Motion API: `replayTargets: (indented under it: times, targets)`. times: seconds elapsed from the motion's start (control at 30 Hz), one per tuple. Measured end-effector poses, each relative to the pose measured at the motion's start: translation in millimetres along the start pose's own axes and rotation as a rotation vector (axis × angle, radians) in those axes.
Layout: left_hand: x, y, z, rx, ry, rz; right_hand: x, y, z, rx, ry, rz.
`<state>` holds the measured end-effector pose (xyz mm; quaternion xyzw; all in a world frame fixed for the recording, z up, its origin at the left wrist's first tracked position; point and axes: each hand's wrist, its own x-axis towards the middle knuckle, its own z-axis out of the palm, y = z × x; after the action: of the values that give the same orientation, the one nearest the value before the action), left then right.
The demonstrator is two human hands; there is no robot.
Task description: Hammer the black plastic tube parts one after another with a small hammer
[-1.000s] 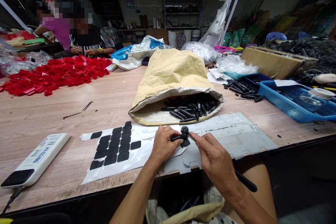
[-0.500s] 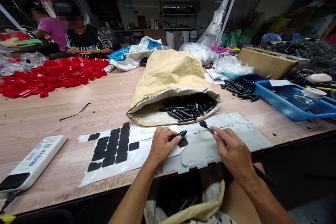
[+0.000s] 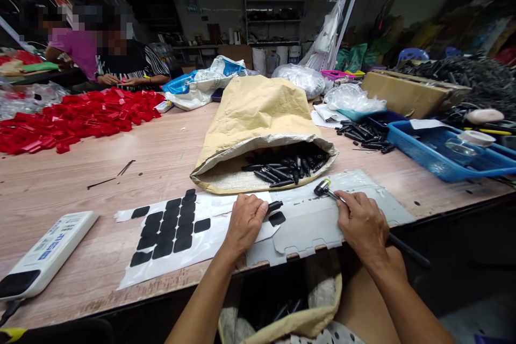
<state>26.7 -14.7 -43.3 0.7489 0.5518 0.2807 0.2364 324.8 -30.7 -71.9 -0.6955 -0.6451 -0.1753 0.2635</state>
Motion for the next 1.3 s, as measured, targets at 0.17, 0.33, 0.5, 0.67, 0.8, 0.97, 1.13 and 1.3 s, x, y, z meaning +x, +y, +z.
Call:
replayTargets:
  times: [0.17, 0.33, 0.5, 0.67, 0.8, 0.97, 1.13, 1.3]
  targets:
    - [-16.0, 23.8, -10.8, 0.045, -0.016, 0.061, 1.7, -1.4, -3.0, -0.013, -0.027, 0.009]
    - [-79.6, 51.9, -4.1, 0.078, -0.021, 0.308, 1.1, -2.7, -4.1, -0.023, -0.027, 0.006]
    - [-131.9, 35.2, 36.2, 0.318, 0.064, 0.418, 0.1, -2.5, -3.2, -0.034, -0.010, -0.001]
    - [-109.8, 39.8, 23.1, 0.217, 0.143, 0.394, 0.4, -1.8, -2.2, -0.055, -0.010, -0.010]
    - [-26.4, 36.0, -18.6, 0.197, 0.268, 0.181, 0.4, -2.0, -1.5, -0.045, -0.006, -0.001]
    - [77.6, -2.4, -40.7, 0.429, 0.192, -0.096, 0.9, -3.0, -3.1, -0.052, -0.011, 0.001]
    - [109.4, -26.2, -34.6, 0.508, 0.071, -0.100, 2.0, -3.9, -4.4, -0.050, -0.030, 0.006]
    - [92.1, -24.2, -42.3, 0.501, 0.128, -0.152, 1.7, -2.7, -3.1, -0.034, -0.035, 0.007]
